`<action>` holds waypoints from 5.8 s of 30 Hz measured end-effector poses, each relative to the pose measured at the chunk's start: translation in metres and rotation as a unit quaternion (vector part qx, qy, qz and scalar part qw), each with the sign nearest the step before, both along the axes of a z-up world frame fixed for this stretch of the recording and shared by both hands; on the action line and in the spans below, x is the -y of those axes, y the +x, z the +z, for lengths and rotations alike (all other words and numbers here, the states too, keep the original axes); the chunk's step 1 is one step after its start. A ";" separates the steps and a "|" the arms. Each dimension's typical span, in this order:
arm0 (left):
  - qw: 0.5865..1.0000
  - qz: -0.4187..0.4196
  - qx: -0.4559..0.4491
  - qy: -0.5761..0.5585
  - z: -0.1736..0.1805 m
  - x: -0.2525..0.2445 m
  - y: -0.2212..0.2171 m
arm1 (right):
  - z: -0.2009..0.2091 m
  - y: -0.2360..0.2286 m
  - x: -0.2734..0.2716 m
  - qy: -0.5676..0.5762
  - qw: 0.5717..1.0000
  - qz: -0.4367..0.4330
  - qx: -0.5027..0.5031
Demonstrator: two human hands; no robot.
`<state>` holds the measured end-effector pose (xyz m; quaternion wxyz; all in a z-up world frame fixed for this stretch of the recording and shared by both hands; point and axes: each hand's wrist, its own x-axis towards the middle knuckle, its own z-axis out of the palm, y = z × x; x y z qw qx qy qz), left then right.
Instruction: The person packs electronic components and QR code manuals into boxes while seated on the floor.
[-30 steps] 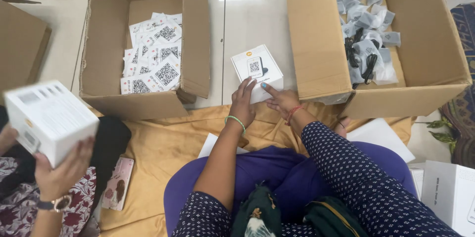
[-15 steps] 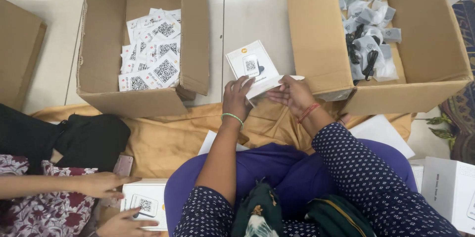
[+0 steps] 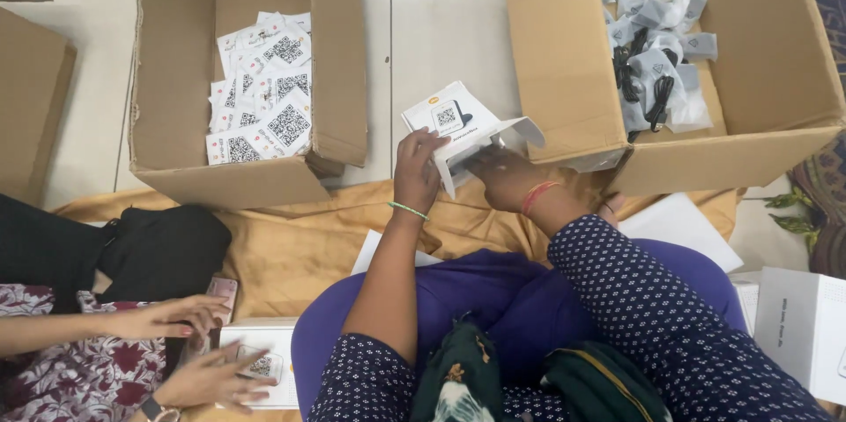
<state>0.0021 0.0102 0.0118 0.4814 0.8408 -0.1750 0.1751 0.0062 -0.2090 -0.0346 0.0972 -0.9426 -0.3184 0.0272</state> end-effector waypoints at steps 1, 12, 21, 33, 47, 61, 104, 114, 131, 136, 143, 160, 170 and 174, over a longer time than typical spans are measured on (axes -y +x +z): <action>1.000 -0.002 -0.001 0.001 0.003 0.001 -0.001 | 0.022 -0.005 -0.010 0.001 1.000 -0.002 -0.001; 0.994 -0.007 -0.015 -0.110 0.004 -0.001 0.005 | 0.075 -0.007 -0.031 -0.007 0.994 -0.064 -0.089; 0.996 -0.002 0.010 -0.083 0.012 0.000 0.009 | 0.105 -0.003 -0.043 0.183 0.975 -0.100 -0.078; 0.996 0.035 -0.017 -0.086 0.002 0.004 0.009 | -0.062 0.053 -0.066 0.033 0.973 -0.223 -0.052; 0.995 0.052 -0.037 -0.076 0.001 0.009 0.013 | -0.038 0.046 -0.078 0.011 0.979 -0.203 0.001; 0.996 0.046 -0.034 -0.065 -0.001 0.006 0.012 | -0.048 0.065 -0.079 -0.022 0.987 -0.142 -0.072; 0.916 -0.143 -0.263 -0.266 0.066 0.254 0.066 | 0.100 0.063 0.115 0.900 0.263 -0.330 -0.106; 0.963 -0.077 -0.216 -0.140 0.104 0.146 0.022 | 0.150 0.053 0.098 0.931 0.192 -0.259 -0.172; 0.888 0.079 -0.417 -0.178 -0.096 -0.021 -0.001 | 0.055 0.035 0.020 0.204 0.931 -0.161 -0.256; 0.785 0.074 -0.549 -0.277 -0.074 -0.023 0.011 | 0.102 0.025 0.020 0.123 0.935 -0.050 -0.329; 0.897 0.004 -0.361 -0.254 0.011 -0.031 -0.007 | 0.135 0.032 0.029 0.189 0.920 -0.134 -0.317; 0.997 0.016 -0.064 -0.031 0.046 -0.024 -0.017 | 0.155 -0.008 0.015 0.342 0.807 0.092 -0.473; 0.995 0.023 -0.095 -0.032 0.050 -0.025 -0.019 | 0.065 0.015 -0.065 0.087 0.996 -0.010 0.017; 0.997 0.022 -0.075 -0.019 0.048 -0.025 -0.018 | 0.022 0.016 -0.065 0.100 0.995 -0.013 -0.013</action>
